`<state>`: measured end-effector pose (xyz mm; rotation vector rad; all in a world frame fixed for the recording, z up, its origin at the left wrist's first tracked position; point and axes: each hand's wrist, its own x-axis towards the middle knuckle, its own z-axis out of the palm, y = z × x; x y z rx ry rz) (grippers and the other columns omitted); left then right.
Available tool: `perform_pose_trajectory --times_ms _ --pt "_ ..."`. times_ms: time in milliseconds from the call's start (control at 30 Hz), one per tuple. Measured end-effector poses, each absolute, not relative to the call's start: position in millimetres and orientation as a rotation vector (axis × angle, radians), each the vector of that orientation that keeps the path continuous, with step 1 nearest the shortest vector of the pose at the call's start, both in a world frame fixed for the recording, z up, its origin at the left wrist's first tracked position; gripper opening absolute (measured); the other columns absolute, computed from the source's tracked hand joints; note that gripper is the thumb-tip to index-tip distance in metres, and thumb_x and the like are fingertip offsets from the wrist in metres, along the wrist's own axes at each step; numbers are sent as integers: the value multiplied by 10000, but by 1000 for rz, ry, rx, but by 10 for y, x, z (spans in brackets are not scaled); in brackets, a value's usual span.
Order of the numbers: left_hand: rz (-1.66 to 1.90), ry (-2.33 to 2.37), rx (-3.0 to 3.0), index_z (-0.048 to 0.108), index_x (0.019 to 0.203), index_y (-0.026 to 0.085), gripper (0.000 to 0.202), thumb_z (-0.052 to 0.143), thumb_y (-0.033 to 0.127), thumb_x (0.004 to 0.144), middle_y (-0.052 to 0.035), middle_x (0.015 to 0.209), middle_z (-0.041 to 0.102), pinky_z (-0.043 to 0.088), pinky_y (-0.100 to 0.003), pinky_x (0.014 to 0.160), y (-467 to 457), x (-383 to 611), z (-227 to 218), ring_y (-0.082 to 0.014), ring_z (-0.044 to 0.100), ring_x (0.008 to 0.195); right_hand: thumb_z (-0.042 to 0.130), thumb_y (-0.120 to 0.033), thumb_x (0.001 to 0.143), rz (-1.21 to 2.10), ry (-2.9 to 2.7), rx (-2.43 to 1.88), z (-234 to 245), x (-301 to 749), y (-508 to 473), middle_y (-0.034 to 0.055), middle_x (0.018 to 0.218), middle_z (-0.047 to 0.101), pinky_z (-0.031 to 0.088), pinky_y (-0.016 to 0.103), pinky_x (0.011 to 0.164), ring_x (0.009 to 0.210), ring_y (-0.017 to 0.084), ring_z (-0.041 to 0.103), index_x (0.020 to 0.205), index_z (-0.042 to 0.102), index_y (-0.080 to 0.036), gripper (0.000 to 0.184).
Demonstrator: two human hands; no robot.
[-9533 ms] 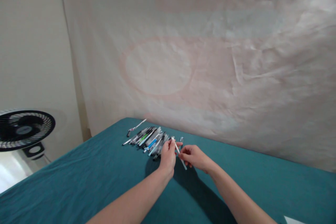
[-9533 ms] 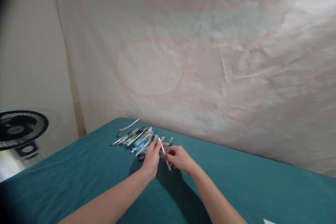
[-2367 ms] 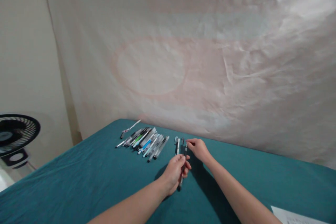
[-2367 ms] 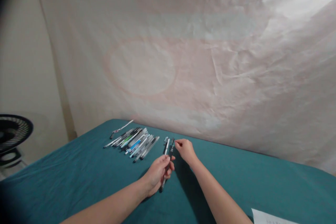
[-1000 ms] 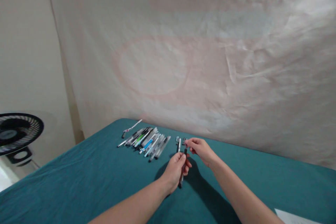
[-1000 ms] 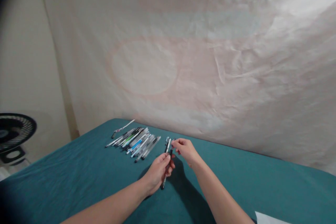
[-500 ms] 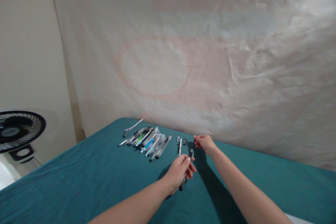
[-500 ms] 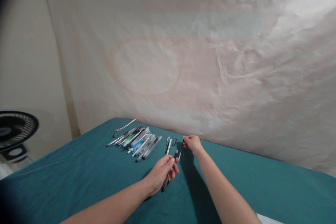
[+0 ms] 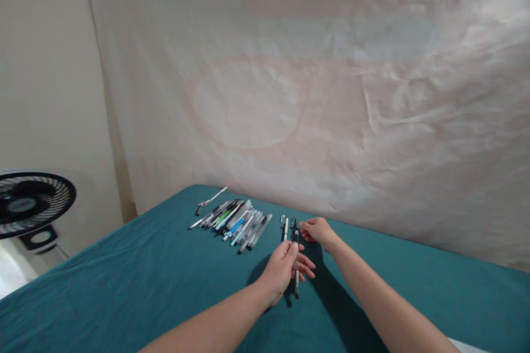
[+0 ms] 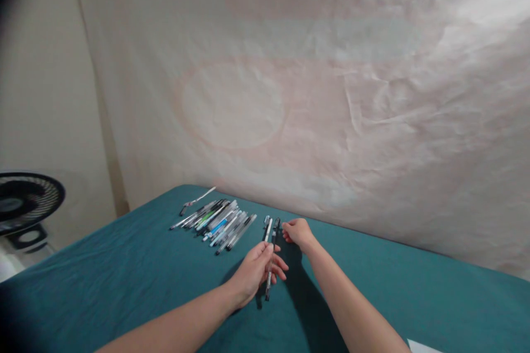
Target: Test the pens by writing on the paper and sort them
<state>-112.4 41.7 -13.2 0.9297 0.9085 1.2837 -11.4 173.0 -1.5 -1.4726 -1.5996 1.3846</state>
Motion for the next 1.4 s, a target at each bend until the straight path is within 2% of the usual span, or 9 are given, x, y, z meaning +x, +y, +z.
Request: perform_pose_trajectory --times_ms 200,367,500,567,633,733,833,1133,1400 --pt "1364 950 933 405 883 157 350 425 500 817 -51 701 631 415 -210 436 422 -1165 -105 -147 617 537 585 -498 719 1607 -1713 -1130 221 2 1274 15 662 590 300 157 397 502 55 468 733 650 -124 379" --pt "1366 992 957 425 834 158 386 469 538 779 -44 703 620 470 -253 470 402 -1151 -81 -149 612 532 674 -459 637 1617 -1714 -1042 276 1 1164 -29 516 499 288 158 388 456 50 421 659 634 -116 346" --pt "1438 1184 1139 455 871 146 440 349 569 817 -88 788 628 503 -290 608 506 -1243 -55 -170 644 677 641 -449 673 1558 -1519 -1169 221 52 1427 -4 620 559 345 155 398 469 48 450 687 612 -129 321" --pt "1419 1361 1326 465 919 141 417 274 507 865 -109 861 624 493 -289 661 595 -1378 -23 -162 638 743 605 -418 713 1486 -1491 -1241 168 82 1605 0 622 563 359 150 398 458 43 448 683 599 -130 289" --pt "1380 1469 1437 477 940 143 283 376 396 861 -97 879 610 477 -298 699 674 -1560 16 -161 620 771 589 -371 729 1425 -1501 -1318 101 87 1757 -4 560 544 359 151 384 428 45 438 644 587 -123 262" --pt "1289 1690 1662 521 833 168 88 549 205 759 -68 913 569 405 -355 831 730 -1833 55 -201 545 899 608 -313 702 1316 -1543 -1443 -9 38 1900 -10 457 510 350 163 352 380 59 431 561 568 -121 242" --pt "1199 1919 1836 509 801 175 74 540 134 747 -72 983 518 295 -411 924 720 -2004 47 -243 450 1025 635 -278 661 1198 -1600 -1543 -104 -37 1973 -15 385 484 346 180 334 339 74 424 506 552 -133 228" --pt "854 2308 2096 470 801 187 61 524 215 797 -65 914 517 339 -372 834 719 -2098 -17 -241 482 937 647 -284 649 998 -1771 -1612 -226 -107 2084 -17 319 445 327 185 362 326 92 448 443 545 -157 263" --pt "707 2421 2146 468 818 187 67 522 223 801 -57 879 544 371 -333 768 718 -2090 -8 -224 520 876 555 -287 722 1000 -1806 -1480 -189 11 1802 -5 448 542 343 171 395 416 91 498 606 612 -134 200"
